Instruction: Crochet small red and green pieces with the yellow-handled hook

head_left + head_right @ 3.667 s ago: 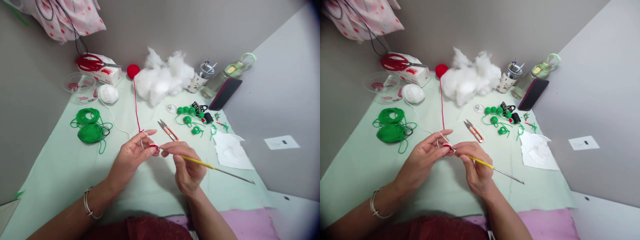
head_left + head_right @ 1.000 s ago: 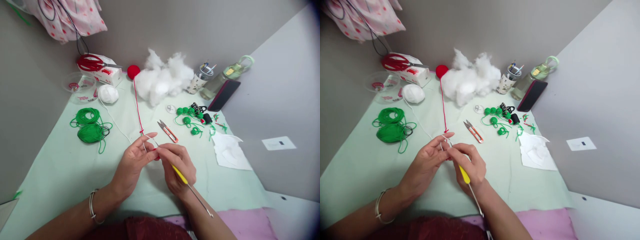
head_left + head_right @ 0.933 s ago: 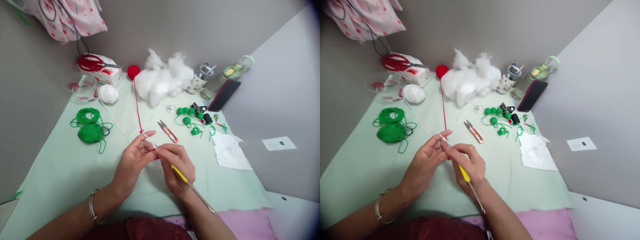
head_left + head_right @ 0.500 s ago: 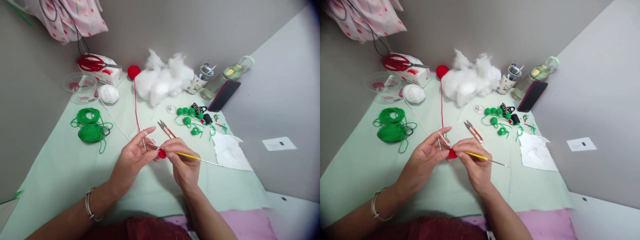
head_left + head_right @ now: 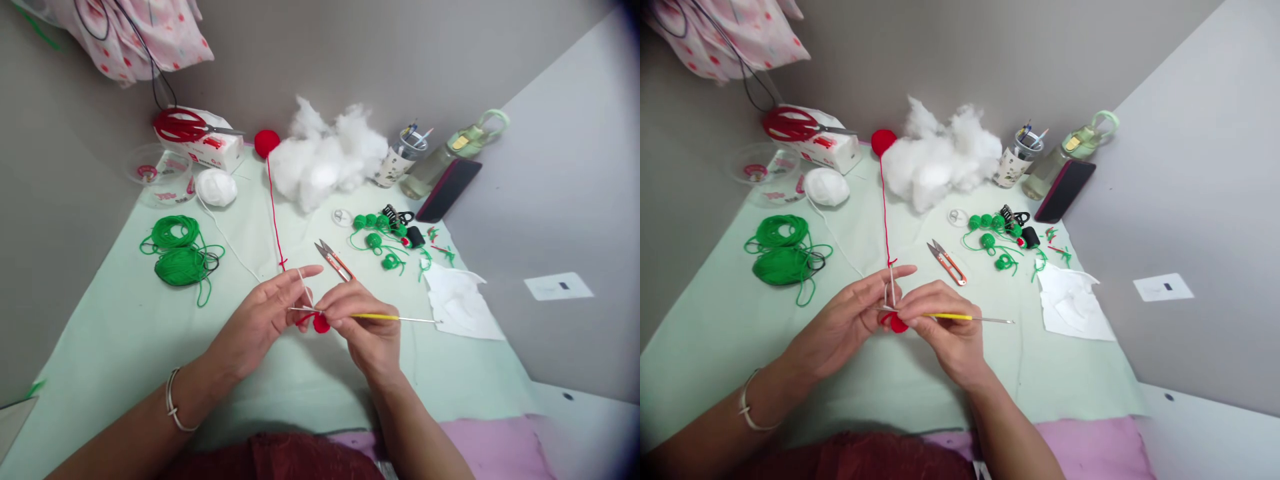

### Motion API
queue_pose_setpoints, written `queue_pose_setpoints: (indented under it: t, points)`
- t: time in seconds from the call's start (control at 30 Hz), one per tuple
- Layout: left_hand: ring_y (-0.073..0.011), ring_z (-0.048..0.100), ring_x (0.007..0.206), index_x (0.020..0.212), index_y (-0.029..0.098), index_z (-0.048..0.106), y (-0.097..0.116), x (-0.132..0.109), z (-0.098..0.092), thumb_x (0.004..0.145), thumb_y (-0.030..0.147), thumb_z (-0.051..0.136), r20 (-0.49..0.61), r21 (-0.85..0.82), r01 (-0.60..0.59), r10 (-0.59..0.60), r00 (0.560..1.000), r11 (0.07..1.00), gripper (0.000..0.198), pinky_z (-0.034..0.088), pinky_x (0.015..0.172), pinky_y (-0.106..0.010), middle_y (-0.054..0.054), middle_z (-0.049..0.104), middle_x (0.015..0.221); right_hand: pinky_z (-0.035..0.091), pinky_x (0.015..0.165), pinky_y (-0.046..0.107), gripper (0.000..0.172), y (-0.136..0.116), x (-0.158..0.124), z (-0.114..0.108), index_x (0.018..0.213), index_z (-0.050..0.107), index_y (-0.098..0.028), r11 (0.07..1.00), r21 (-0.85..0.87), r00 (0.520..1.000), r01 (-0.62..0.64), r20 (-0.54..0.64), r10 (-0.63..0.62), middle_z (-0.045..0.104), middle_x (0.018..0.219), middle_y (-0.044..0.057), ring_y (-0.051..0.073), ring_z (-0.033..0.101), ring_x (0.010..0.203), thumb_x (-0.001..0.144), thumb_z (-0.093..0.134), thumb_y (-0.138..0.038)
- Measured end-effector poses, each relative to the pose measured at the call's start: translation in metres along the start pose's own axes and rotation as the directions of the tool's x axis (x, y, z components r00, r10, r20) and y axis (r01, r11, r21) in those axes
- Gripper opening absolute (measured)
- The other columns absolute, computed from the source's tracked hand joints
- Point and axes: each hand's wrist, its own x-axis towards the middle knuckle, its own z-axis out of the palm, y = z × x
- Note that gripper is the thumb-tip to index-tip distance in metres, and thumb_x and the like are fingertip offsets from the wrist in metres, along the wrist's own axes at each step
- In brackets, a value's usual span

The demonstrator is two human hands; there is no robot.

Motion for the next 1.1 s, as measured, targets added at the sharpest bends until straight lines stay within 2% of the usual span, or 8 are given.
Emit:
queue_pose_setpoints:
  t: [0.13,0.3,0.6,0.77,0.87,0.97,1.03,1.1]
  points:
    - [-0.0111,0.059,0.074,0.128,0.024,0.077,-0.001,0.001,-0.001,0.090,0.033,0.082,0.009,-0.007,0.029,-0.029,1.000,1.000,0.040,0.050,0.074,-0.025,0.001,0.065,0.083,0.065,0.073,0.032,0.017,0.003,0.000,-0.001,0.101,0.084,-0.033,0.998,0.067,1.000,0.007,-0.002,-0.007,0.079,0.095,0.003,0.018,0.075,0.087,0.094,0.077,-0.020]
    - [-0.0125,0.063,0.084,0.132,0.029,0.075,-0.003,-0.001,-0.002,0.086,0.015,0.082,0.068,-0.052,-0.001,0.005,0.998,0.999,0.049,0.051,0.085,-0.026,0.000,0.067,0.092,0.062,0.074,0.031,0.014,0.007,0.001,-0.002,0.099,0.084,-0.032,0.998,0.065,0.999,0.015,-0.048,-0.011,0.080,0.093,0.002,0.018,0.075,0.089,0.093,0.078,-0.021]
    - [-0.0115,0.065,0.085,0.136,0.028,0.071,-0.006,-0.003,0.002,0.077,0.021,0.092,0.036,0.032,-0.149,0.148,0.988,0.988,0.062,0.052,0.084,-0.024,0.002,0.066,0.096,0.061,0.078,0.033,0.012,0.009,0.000,0.000,0.098,0.084,-0.032,0.998,0.068,0.996,-0.002,-0.087,0.008,0.079,0.092,0.003,0.019,0.073,0.088,0.093,0.079,-0.023]
    - [-0.0119,0.067,0.084,0.138,0.027,0.065,-0.011,-0.003,0.004,0.083,0.019,0.087,-0.082,0.166,-0.218,0.234,0.969,0.962,0.060,0.053,0.084,-0.024,0.005,0.069,0.086,0.062,0.076,0.033,0.012,0.011,0.000,0.003,0.098,0.084,-0.031,0.999,0.041,0.994,0.027,-0.103,-0.023,0.079,0.091,0.002,0.019,0.073,0.087,0.093,0.079,-0.021]
    - [-0.0129,0.068,0.084,0.139,0.023,0.063,-0.013,-0.003,0.006,0.085,0.020,0.085,-0.118,0.209,-0.219,0.246,0.962,0.953,0.058,0.054,0.085,-0.026,0.005,0.070,0.084,0.062,0.076,0.032,0.016,0.008,0.000,0.006,0.100,0.083,-0.030,0.995,-0.064,0.989,0.072,-0.126,-0.079,0.079,0.092,0.003,0.018,0.073,0.088,0.094,0.076,-0.017]
    - [-0.0131,0.069,0.085,0.139,0.021,0.062,-0.014,-0.003,0.006,0.088,0.023,0.082,-0.109,0.217,-0.209,0.237,0.965,0.954,0.055,0.054,0.086,-0.028,0.004,0.072,0.085,0.063,0.075,0.031,0.026,0.003,-0.001,0.008,0.106,0.082,-0.029,0.954,-0.259,0.977,0.151,-0.107,-0.183,0.078,0.095,0.004,0.018,0.073,0.089,0.095,0.071,-0.008]
    - [-0.0130,0.068,0.085,0.140,0.020,0.060,-0.014,-0.003,0.006,0.089,0.024,0.082,-0.103,0.222,-0.205,0.232,0.967,0.953,0.056,0.054,0.088,-0.028,0.004,0.072,0.084,0.063,0.071,0.031,0.035,0.001,-0.004,0.008,0.114,0.080,-0.029,0.873,-0.422,0.957,0.243,-0.043,-0.287,0.078,0.098,0.005,0.018,0.073,0.088,0.095,0.067,-0.003]
    - [-0.0131,0.068,0.086,0.141,0.020,0.059,-0.014,-0.003,0.007,0.087,0.024,0.084,-0.107,0.232,-0.201,0.230,0.967,0.952,0.060,0.054,0.089,-0.029,0.005,0.072,0.084,0.063,0.071,0.033,0.043,0.002,-0.006,0.007,0.124,0.077,-0.030,0.734,-0.578,0.912,0.355,0.042,-0.409,0.080,0.103,0.006,0.019,0.073,0.088,0.095,0.066,-0.001]
